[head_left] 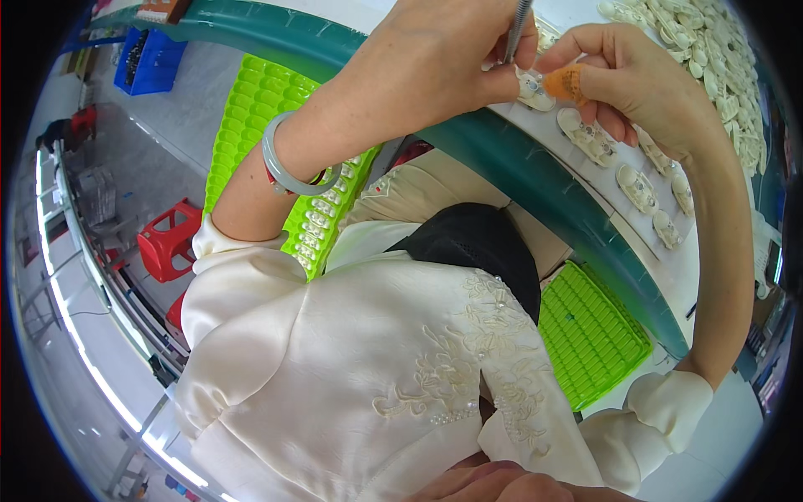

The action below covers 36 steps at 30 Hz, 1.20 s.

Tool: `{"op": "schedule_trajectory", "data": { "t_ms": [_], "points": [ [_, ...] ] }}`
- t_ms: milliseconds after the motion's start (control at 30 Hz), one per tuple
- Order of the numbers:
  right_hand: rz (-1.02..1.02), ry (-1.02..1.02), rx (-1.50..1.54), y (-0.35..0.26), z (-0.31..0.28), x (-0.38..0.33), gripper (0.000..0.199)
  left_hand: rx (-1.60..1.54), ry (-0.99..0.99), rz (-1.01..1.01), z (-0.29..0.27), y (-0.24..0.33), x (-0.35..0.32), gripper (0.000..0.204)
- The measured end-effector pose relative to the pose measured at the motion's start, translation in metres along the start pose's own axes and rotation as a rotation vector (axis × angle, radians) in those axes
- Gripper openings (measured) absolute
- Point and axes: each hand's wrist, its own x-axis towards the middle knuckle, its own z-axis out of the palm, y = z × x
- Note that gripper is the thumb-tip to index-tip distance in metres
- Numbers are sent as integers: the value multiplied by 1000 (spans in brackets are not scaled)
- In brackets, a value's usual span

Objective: The person is applying glue or adhesive to small plastic components as part of a manufacturing assembly process.

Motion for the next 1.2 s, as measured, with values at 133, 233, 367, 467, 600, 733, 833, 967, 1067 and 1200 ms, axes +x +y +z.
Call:
{"op": "schedule_trajectory", "data": {
  "t_ms": [133,233,367,467,600,733,833,967,1067,1200],
  "points": [
    [113,-53,61,-22,-2,-2,20,-97,12,23,-3,1,-2,10],
    [216,-35,30,-25,7,9,19,-76,1,-7,5,0,1,9],
    [59,-94,151,-19,2,5,18,-60,-11,-71,8,-4,-1,9],
    [102,-91,144,-17,2,9,17,-78,-6,-50,7,-5,-1,9],
    [152,-43,172,-18,6,11,16,-80,6,-36,8,-8,-2,10],
    [244,-42,97,-27,5,12,17,-144,9,-55,10,-17,-4,8],
    [312,-23,73,-31,7,14,17,-382,82,-100,7,-38,-2,8],
    [141,-6,135,-22,14,14,16,-804,395,-188,-7,-72,-2,10],
    [91,-1,153,-16,16,18,17,-605,532,-184,-10,-90,-4,8],
    [108,-19,197,-16,12,20,17,-313,532,-8,-19,-101,2,12]
  ]
}}
